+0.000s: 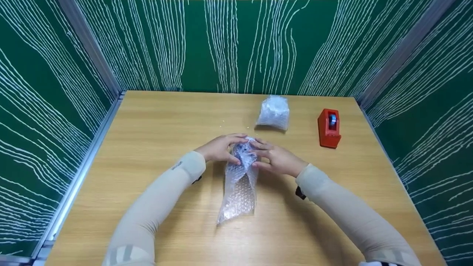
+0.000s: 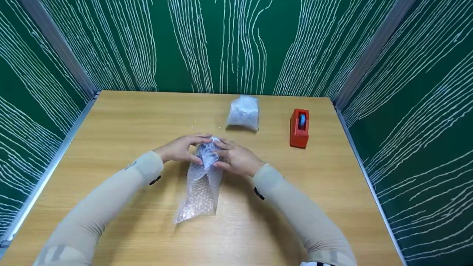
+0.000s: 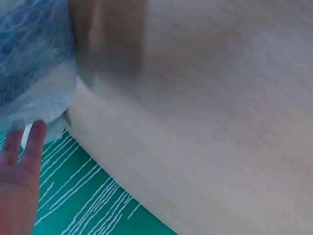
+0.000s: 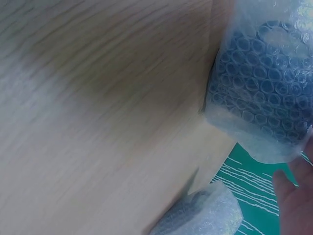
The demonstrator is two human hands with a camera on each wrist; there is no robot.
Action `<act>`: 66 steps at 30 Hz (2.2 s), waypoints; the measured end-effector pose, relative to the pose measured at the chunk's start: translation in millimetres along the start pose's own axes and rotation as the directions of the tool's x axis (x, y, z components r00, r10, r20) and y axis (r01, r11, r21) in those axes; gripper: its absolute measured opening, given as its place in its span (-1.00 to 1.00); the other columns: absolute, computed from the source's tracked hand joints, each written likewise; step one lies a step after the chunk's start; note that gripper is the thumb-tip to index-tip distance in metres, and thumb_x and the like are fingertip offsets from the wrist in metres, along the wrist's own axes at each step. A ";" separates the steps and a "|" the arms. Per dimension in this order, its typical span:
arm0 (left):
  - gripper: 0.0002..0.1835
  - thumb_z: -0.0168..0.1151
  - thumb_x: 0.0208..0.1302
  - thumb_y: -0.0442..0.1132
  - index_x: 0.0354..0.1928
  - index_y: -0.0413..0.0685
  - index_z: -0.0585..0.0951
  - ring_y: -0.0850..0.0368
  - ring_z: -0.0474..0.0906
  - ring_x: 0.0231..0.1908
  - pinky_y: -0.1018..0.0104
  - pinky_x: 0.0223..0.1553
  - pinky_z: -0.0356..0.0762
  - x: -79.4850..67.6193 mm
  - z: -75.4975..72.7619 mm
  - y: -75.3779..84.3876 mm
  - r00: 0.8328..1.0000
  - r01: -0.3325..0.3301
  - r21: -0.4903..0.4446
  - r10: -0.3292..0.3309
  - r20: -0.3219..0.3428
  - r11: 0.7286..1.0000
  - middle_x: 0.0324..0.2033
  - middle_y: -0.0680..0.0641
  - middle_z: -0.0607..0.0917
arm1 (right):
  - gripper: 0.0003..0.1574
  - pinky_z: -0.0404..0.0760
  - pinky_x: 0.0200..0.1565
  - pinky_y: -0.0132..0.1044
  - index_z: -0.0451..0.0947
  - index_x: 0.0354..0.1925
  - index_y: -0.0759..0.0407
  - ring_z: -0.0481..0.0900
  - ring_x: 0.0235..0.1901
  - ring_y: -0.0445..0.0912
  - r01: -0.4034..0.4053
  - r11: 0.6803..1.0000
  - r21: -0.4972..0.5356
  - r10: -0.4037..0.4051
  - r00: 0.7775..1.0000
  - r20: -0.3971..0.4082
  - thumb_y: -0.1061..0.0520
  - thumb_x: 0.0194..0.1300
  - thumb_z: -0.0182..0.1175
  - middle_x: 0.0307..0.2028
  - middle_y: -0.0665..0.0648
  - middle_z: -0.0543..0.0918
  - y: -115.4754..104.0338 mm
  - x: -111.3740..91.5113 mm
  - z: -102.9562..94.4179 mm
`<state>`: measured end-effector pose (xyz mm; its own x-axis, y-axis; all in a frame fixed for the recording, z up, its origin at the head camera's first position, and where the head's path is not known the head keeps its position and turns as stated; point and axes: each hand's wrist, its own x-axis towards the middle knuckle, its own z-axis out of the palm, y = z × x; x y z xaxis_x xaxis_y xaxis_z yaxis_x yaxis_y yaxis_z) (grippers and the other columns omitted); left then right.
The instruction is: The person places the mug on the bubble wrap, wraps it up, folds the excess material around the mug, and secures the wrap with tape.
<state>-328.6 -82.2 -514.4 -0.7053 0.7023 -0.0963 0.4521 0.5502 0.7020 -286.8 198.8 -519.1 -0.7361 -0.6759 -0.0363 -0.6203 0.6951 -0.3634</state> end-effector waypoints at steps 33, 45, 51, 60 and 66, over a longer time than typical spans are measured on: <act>-0.32 0.33 0.48 -0.02 0.57 -0.03 0.49 -0.10 0.25 0.65 -0.04 0.69 0.20 14.4 19.2 -5.4 0.982 -0.031 -0.001 0.030 -0.185 1.000 0.64 -0.04 0.37 | -0.37 0.30 0.61 0.20 0.74 0.21 0.23 0.23 0.67 0.19 -0.065 0.996 0.068 0.075 0.984 -0.163 -0.24 0.52 0.35 0.60 0.12 0.40 12.1 20.7 5.5; -0.23 0.56 0.35 0.06 0.51 -0.08 0.56 -0.11 0.36 0.60 0.00 0.67 0.24 15.0 16.1 4.1 0.981 -0.009 0.090 0.027 -0.193 0.996 0.58 -0.06 0.47 | -0.45 0.46 0.52 0.19 0.80 0.06 0.28 0.36 0.59 0.28 0.031 0.999 0.039 -0.021 0.968 -0.250 -0.13 0.37 0.51 0.51 0.26 0.51 14.8 20.6 13.3; -0.25 0.57 0.35 0.03 0.50 -0.06 0.57 -0.08 0.41 0.56 0.04 0.64 0.30 15.6 17.2 8.5 0.983 0.014 0.111 0.006 -0.185 0.994 0.55 -0.05 0.49 | -0.41 0.44 0.53 0.17 0.75 0.16 0.27 0.32 0.62 0.24 0.030 0.999 0.044 -0.020 0.975 -0.223 -0.09 0.34 0.55 0.55 0.21 0.47 15.2 19.1 12.5; -0.31 0.55 0.38 -0.01 0.48 -0.06 0.59 -0.09 0.49 0.49 0.02 0.60 0.39 18.0 16.5 14.9 0.985 0.006 0.169 0.024 -0.171 0.986 0.49 -0.10 0.53 | -0.32 0.32 0.59 0.26 0.65 0.36 0.16 0.22 0.67 0.23 -0.032 0.996 0.087 0.049 0.977 -0.207 -0.02 0.38 0.53 0.62 0.13 0.39 14.7 11.1 10.4; -0.32 0.53 0.40 0.01 0.48 -0.05 0.59 -0.09 0.50 0.49 0.02 0.57 0.43 20.4 15.8 9.6 0.981 0.027 0.179 0.008 -0.192 0.983 0.49 -0.12 0.54 | -0.24 0.39 0.56 0.23 0.58 0.46 0.10 0.30 0.63 0.21 0.018 0.998 0.062 0.002 0.950 -0.312 0.06 0.37 0.54 0.62 0.17 0.41 18.6 -2.8 14.1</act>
<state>-330.0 -55.4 -520.7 -0.7935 0.6068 0.0471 0.5235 0.6411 0.5612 -292.5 210.2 -538.9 -0.7851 -0.5642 0.2556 -0.6158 0.6662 -0.4207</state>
